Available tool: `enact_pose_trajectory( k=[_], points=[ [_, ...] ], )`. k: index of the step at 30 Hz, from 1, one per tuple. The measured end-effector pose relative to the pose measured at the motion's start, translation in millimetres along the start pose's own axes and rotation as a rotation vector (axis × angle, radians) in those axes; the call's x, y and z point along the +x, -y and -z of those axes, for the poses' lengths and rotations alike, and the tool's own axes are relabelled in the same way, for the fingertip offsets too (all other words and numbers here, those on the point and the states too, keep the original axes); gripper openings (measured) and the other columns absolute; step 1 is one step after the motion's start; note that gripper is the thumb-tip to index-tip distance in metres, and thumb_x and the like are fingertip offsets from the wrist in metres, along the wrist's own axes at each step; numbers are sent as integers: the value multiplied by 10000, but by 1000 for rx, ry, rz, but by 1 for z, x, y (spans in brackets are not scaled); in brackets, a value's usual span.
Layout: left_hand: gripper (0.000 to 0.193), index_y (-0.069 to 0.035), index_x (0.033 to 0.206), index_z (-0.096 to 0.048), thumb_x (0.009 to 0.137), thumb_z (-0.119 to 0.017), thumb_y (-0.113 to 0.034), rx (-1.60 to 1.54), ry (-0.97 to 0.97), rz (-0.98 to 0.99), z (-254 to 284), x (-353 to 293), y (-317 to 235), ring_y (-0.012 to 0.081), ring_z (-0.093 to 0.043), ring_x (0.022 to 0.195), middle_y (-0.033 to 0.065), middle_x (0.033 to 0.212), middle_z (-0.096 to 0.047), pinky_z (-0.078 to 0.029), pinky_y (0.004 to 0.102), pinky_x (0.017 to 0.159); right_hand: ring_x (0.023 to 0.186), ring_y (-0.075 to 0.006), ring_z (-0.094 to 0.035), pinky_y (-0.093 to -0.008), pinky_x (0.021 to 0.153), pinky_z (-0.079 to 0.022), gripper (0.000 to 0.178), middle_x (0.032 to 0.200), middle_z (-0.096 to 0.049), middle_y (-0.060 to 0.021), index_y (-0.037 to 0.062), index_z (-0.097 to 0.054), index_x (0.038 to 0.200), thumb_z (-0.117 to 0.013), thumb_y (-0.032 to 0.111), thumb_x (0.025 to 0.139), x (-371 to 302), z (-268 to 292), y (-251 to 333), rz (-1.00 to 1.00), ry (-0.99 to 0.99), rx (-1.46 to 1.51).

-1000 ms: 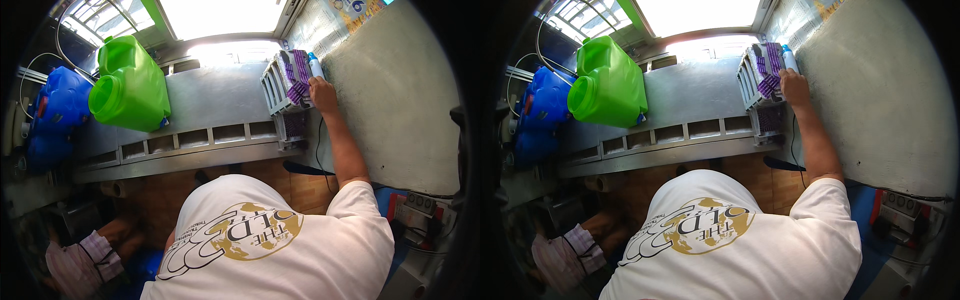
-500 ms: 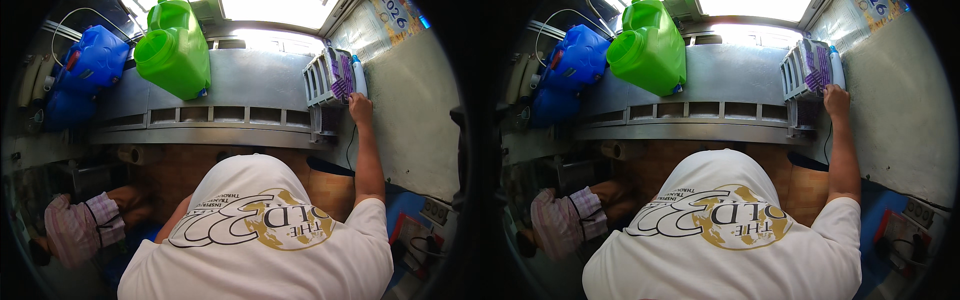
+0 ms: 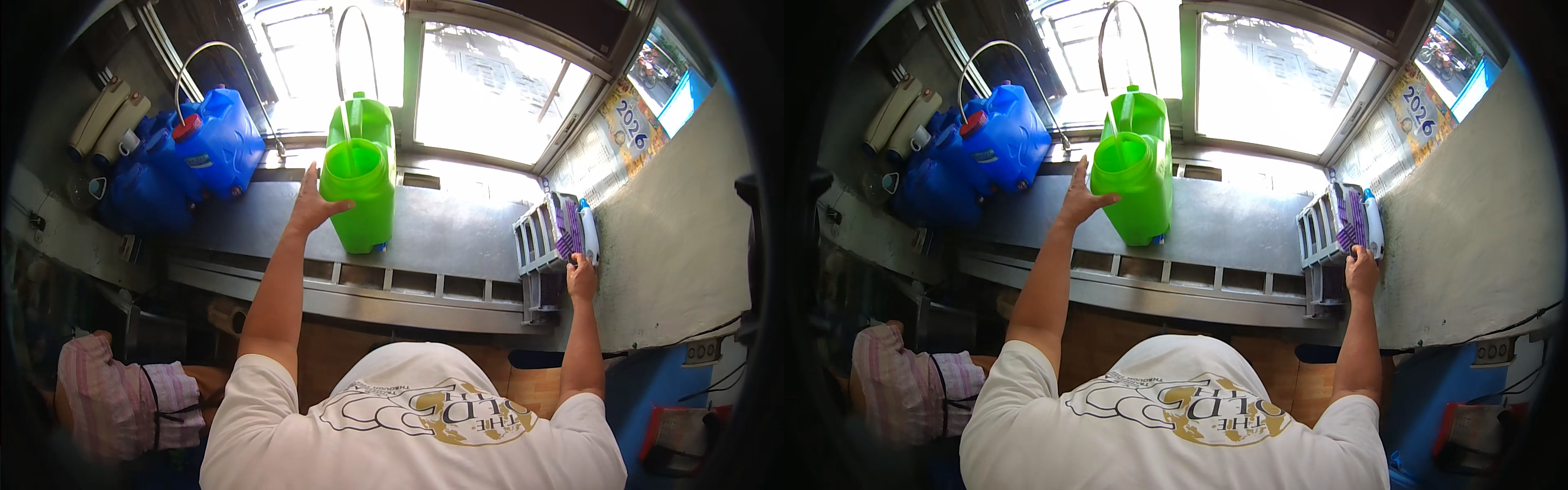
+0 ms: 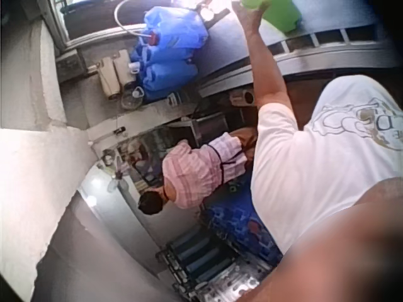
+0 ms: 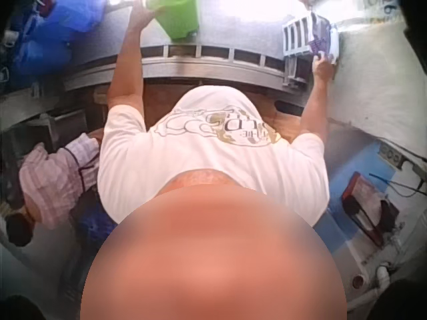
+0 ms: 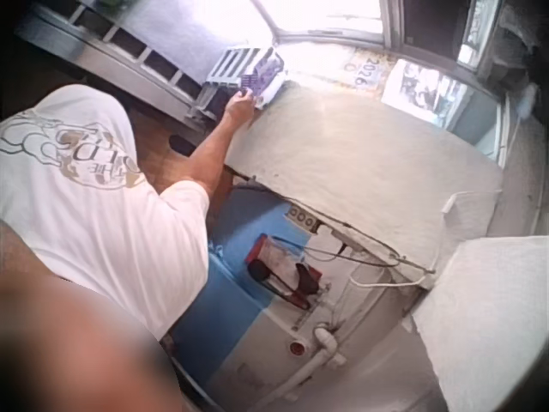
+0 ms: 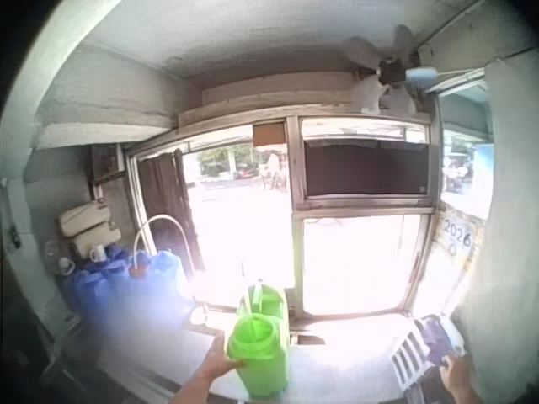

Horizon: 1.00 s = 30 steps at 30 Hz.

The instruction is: The person fills a yellow plastic container with water from a hose, secures the lid, and applies a purple seal with a handheld heat gun. The person then repeats the process with a green plastic container, filling it with water and sealing it similarly.

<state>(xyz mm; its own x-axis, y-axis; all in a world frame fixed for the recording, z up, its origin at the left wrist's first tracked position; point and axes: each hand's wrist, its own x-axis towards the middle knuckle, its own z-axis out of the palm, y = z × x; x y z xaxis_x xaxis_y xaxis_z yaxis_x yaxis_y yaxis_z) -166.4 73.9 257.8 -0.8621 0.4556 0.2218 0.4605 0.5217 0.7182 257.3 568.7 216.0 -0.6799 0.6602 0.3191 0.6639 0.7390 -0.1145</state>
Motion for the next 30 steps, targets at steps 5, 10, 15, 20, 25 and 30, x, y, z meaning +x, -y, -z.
enact_pose_trajectory(
  k=[5, 10, 15, 20, 25, 30],
  points=[
    [1141, -90, 1476, -320, 516, -936, -113, -301, 70, -140, -22, 27, 6, 268, -454, 1304, 112, 1390, -459, -392, 379, 1114, 867, -332, -653, -444, 759, -529, 138, 941, -665, -117, 64, -644, 908, -697, 95, 785, -56, 8, -7, -182, 53, -2],
    [1079, -107, 1458, -358, 534, -911, -171, -320, 153, -190, 4, 31, -10, 307, -401, 1330, 127, 1393, -430, -363, 411, 1122, 755, -325, -665, -436, 704, -536, 44, 786, -666, -128, 77, -648, 805, -648, 44, 775, -99, 9, -14, -427, 108, -17],
    [987, -121, 1416, -416, 556, -892, -214, -372, 107, -132, -13, 31, -6, 333, -407, 1318, 144, 1385, -422, -369, 441, 1114, 803, -337, -689, -427, 731, -549, 114, 862, -709, -150, 61, -684, 883, -666, 83, 773, -130, -21, 1, -402, 90, 82],
    [972, -109, 1400, -436, 547, -895, -192, -336, 108, -124, -2, 25, -12, 323, -421, 1306, 133, 1352, -451, -377, 437, 1107, 827, -317, -696, -416, 766, -554, 197, 873, -716, -132, 60, -700, 899, -705, 154, 727, -118, -56, 45, -347, 289, 264],
    [945, -97, 1383, -457, 547, -891, -165, -319, 147, -190, 1, 30, -18, 310, -452, 1281, 124, 1311, -491, -391, 427, 1089, 867, -296, -705, -401, 796, -556, 220, 902, -726, -125, 86, -717, 909, -714, 171, 706, -95, -74, 54, -310, 375, 232],
    [1067, -99, 1468, -354, 568, -921, -184, -377, 257, -153, 4, 32, -9, 288, -369, 1368, 118, 1428, -417, -358, 411, 1124, 958, -324, -690, -428, 857, -542, 269, 999, -722, -146, 88, -722, 979, -725, 198, 734, -52, -70, 53, -318, 470, 220]
  ],
)
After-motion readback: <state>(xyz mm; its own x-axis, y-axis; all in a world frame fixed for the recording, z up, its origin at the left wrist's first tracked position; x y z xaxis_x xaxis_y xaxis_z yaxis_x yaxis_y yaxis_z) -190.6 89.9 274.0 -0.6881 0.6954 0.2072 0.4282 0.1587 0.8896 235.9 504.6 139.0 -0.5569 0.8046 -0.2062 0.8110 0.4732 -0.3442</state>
